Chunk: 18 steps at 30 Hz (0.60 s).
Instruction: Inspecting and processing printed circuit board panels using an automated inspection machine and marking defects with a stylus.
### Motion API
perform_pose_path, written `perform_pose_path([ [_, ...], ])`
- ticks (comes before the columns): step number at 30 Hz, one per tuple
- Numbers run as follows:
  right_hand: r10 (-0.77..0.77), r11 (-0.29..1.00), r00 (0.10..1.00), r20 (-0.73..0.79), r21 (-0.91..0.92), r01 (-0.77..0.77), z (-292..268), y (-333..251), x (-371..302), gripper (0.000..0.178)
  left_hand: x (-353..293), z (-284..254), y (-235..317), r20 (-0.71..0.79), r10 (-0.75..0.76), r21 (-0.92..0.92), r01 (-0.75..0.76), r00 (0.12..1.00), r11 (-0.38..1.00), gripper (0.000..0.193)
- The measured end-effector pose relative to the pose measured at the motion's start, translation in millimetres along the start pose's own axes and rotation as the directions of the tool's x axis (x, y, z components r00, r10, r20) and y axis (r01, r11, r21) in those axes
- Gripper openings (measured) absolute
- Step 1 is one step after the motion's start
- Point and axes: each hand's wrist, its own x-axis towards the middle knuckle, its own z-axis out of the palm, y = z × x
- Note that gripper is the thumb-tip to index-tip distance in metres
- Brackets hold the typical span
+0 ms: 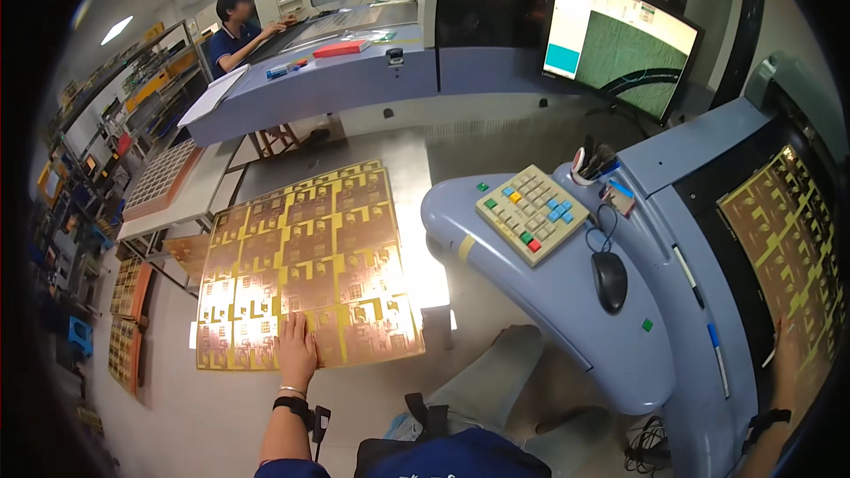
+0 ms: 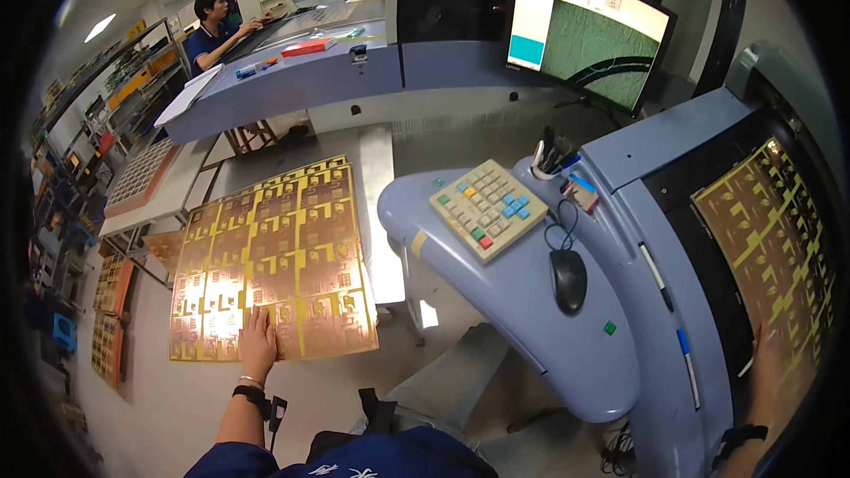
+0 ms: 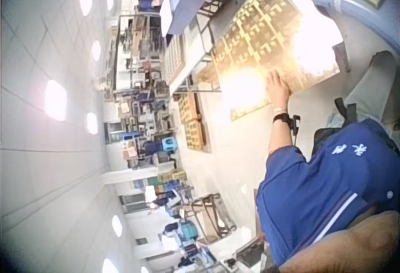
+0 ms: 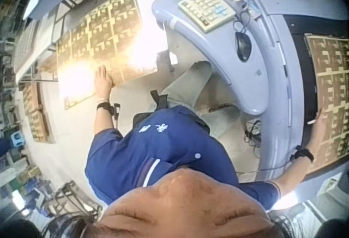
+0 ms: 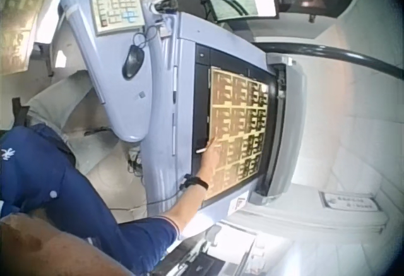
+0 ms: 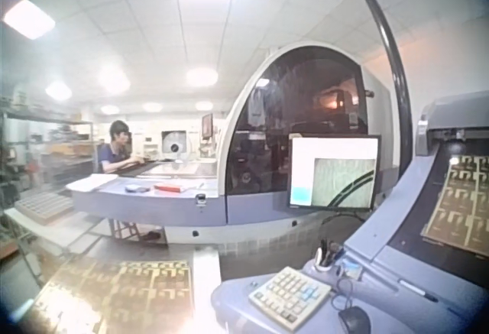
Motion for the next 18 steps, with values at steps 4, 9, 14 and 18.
perform_pose_path([
  [4, -0.068, 0.989, 0.976, -0.204, -0.141, 0.039, -46.9, -10.5, -5.5, 0.044, -50.2, -11.8, -31.4, -0.106, -0.127, -0.14, 0.111, 0.986, 0.984, 0.045],
  [9, 0.196, 0.881, 0.963, -0.183, 0.465, -0.091, -28.5, 23.5, 1.5, 0.045, -84.4, 18.3, -57.9, -0.527, -0.793, -0.484, 0.66, 0.305, 0.575, 0.033],
  [14, 0.104, 0.962, 0.858, -0.503, 0.269, 0.041, -53.2, 31.2, -8.3, 0.047, -77.1, 35.4, -125.7, 0.361, -0.501, -0.914, 0.191, 0.786, -0.359, 0.024],
  [18, 0.037, 0.996, 0.776, -0.63, 0.088, 0.024, -177.1, -5.2, -53.5, 0.044, -70.5, -6.8, -140.3, 0.33, -0.277, -0.832, 0.139, 0.903, -0.537, 0.043],
])
